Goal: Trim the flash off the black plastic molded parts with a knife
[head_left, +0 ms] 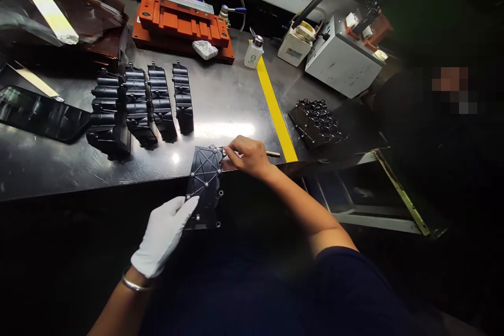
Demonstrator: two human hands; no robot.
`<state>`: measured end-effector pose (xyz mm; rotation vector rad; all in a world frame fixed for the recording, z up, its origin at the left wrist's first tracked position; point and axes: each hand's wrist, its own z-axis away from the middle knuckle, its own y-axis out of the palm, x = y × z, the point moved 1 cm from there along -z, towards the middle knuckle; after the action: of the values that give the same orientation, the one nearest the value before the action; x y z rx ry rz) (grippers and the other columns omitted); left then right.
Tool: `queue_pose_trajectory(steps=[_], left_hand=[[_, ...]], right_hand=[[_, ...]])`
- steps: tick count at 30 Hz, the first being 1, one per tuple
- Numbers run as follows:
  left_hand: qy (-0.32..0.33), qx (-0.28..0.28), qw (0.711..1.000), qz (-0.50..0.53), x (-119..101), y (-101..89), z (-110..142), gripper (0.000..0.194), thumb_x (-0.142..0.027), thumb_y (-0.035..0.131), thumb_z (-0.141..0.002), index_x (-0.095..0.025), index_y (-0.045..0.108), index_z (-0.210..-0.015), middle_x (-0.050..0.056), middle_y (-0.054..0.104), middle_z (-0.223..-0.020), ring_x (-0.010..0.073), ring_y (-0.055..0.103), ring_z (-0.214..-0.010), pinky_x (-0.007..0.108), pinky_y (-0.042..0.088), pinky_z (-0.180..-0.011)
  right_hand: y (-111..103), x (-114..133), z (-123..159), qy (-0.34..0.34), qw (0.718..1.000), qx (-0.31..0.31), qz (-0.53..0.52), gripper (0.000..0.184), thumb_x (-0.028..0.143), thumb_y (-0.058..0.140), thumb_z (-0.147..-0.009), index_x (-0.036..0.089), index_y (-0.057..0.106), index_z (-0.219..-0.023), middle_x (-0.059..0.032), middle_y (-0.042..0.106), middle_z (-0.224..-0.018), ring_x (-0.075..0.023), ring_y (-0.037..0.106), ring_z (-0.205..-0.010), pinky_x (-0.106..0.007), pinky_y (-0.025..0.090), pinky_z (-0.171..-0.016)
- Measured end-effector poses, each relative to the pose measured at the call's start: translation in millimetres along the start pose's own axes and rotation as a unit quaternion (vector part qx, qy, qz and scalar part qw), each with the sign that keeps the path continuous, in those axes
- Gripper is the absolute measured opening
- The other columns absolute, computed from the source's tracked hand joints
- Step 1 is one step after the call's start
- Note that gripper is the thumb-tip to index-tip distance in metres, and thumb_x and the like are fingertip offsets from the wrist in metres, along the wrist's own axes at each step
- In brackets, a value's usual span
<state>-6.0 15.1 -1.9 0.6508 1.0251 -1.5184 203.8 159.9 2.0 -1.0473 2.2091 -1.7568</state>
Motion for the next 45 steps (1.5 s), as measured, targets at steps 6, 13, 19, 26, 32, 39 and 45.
queue_pose_trajectory(steps=[6,13,19,26,32,39,45], left_hand=[[-0.001,0.002,1.0,0.003,-3,-0.8,0,0.051,-0.066,0.061,-0.072,-0.022,0.042,-0.054,-0.004,0.037,-0.058,0.0135,0.034,-0.059,0.026,0.031,-0.052],[0.002,0.002,1.0,0.0,0,0.8,0,0.049,-0.064,0.061,-0.073,-0.021,0.043,-0.055,-0.004,0.038,-0.059,0.0134,0.035,-0.061,0.025,0.031,-0.053],[0.002,0.001,1.0,0.007,1,1.1,0,0.051,-0.066,0.06,-0.072,-0.021,0.045,-0.056,-0.004,0.037,-0.06,0.0134,0.034,-0.062,0.025,0.031,-0.054],[0.004,-0.008,1.0,0.006,3,2.5,0,0.051,-0.066,0.06,-0.073,-0.021,0.042,-0.056,-0.004,0.035,-0.06,0.0131,0.033,-0.061,0.025,0.03,-0.053],[0.01,-0.015,1.0,-0.003,3,2.9,2,0.049,-0.064,0.059,-0.074,-0.022,0.042,-0.055,-0.004,0.035,-0.058,0.0135,0.034,-0.06,0.026,0.031,-0.053],[0.01,-0.019,1.0,0.006,1,4.3,2,0.048,-0.062,0.061,-0.074,-0.022,0.042,-0.055,-0.004,0.037,-0.057,0.0135,0.035,-0.058,0.025,0.032,-0.051],[0.008,-0.022,1.0,0.001,-2,4.5,3,0.049,-0.062,0.06,-0.074,-0.022,0.041,-0.055,-0.005,0.036,-0.058,0.0131,0.035,-0.059,0.025,0.031,-0.052]], right_hand=[[-9,7,12,-0.02,0.997,-0.015,-0.077,0.029,0.034,0.054,-0.097,0.017,0.065,-0.076,-0.0024,0.066,-0.072,-0.0101,0.055,-0.062,-0.023,0.037,-0.06],[-19,18,30,-0.091,0.994,0.036,-0.057,0.03,0.033,0.054,-0.098,0.017,0.064,-0.074,-0.0021,0.066,-0.071,-0.0105,0.055,-0.063,-0.024,0.033,-0.058],[-21,20,25,-0.122,0.992,0.027,-0.005,0.032,0.033,0.052,-0.1,0.017,0.064,-0.074,-0.0023,0.067,-0.071,-0.011,0.057,-0.065,-0.025,0.029,-0.057],[-18,22,32,-0.089,0.996,0.006,-0.009,0.031,0.032,0.053,-0.099,0.017,0.065,-0.074,-0.0022,0.065,-0.069,-0.0107,0.055,-0.062,-0.025,0.03,-0.057],[-10,26,43,-0.043,0.998,-0.038,-0.031,0.033,0.031,0.054,-0.099,0.017,0.065,-0.072,-0.0016,0.065,-0.066,-0.0097,0.054,-0.058,-0.024,0.035,-0.058],[-9,26,46,-0.008,0.998,-0.032,-0.054,0.031,0.033,0.055,-0.098,0.018,0.067,-0.074,-0.0028,0.068,-0.069,-0.0111,0.059,-0.063,-0.024,0.038,-0.06],[-8,26,48,0.012,0.995,-0.023,-0.092,0.031,0.035,0.055,-0.098,0.018,0.069,-0.076,-0.0042,0.07,-0.071,-0.0124,0.062,-0.065,-0.024,0.041,-0.062]])
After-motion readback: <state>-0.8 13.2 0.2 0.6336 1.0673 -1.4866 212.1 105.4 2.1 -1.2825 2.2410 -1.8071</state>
